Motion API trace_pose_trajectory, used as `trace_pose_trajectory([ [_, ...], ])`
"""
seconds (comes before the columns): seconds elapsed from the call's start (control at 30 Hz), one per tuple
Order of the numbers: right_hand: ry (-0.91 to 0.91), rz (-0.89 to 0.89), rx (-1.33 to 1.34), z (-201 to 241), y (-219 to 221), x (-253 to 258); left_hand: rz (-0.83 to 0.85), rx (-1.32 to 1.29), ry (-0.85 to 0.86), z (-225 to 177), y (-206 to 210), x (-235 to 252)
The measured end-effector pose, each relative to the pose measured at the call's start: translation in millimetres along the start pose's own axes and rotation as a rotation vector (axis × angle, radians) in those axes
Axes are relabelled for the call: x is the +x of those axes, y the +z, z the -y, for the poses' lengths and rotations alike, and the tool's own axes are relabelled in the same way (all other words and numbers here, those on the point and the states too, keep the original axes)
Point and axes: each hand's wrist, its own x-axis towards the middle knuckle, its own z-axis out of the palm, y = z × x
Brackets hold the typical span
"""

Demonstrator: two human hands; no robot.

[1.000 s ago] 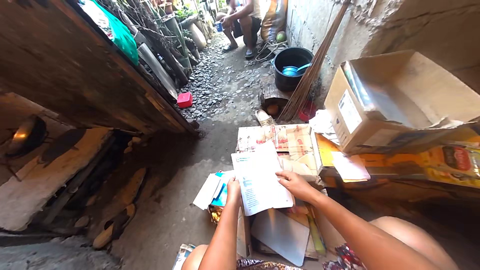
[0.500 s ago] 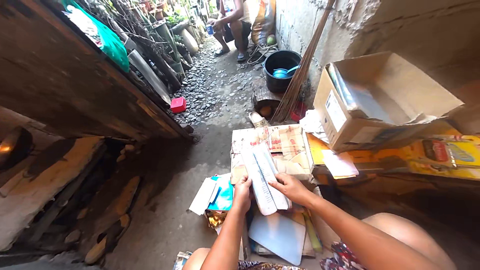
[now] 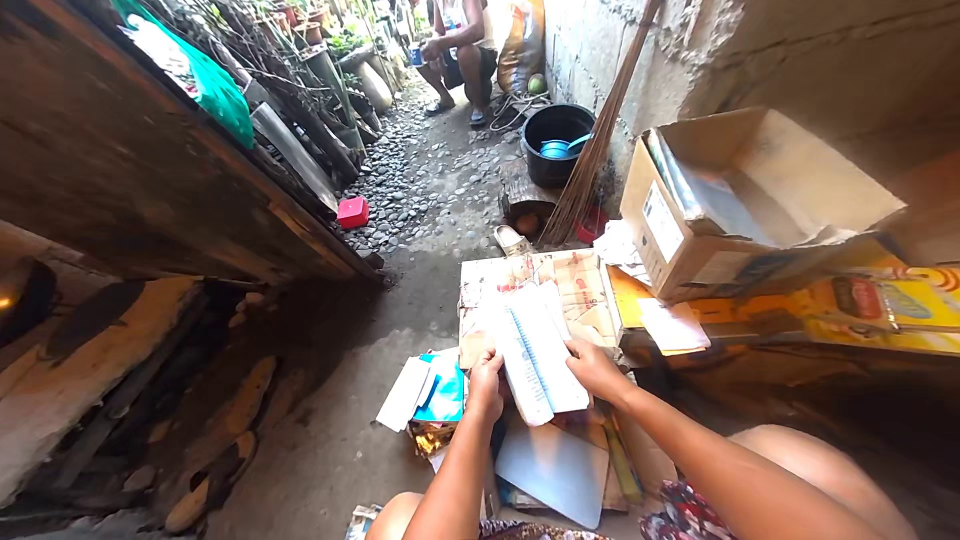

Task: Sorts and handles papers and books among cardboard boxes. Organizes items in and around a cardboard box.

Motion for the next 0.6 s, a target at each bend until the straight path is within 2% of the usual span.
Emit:
trace_pose_trajectory([
  [0.1, -0.071, -0.010, 0.042, -1, 5, -2, 0.208, 0.037, -0.033, -5, 2, -9],
  [0.17, -0.067, -0.014, 0.065, -1, 7, -3, 0.402, 0.090, -0.057, -6, 3, -10],
  [0.2, -0.041, -0.015, 0.080, -1, 8, -2, 0.436, 0.115, -0.073, -6, 5, -10],
  [0.27, 0.008, -0.032, 0.105, -4, 10, 0, 0.385, 0.144, -0.110, -4, 8, -9],
  [0.43, 0.089, -0.153, 0.257, -13, 8, 11, 0.027, 0.312, -0.164, 7, -1, 7],
  [0.6, 0.039, -0.129, 0.661, -13, -3, 1, 0.032, 0.405, -0.206, 14, -8, 13],
])
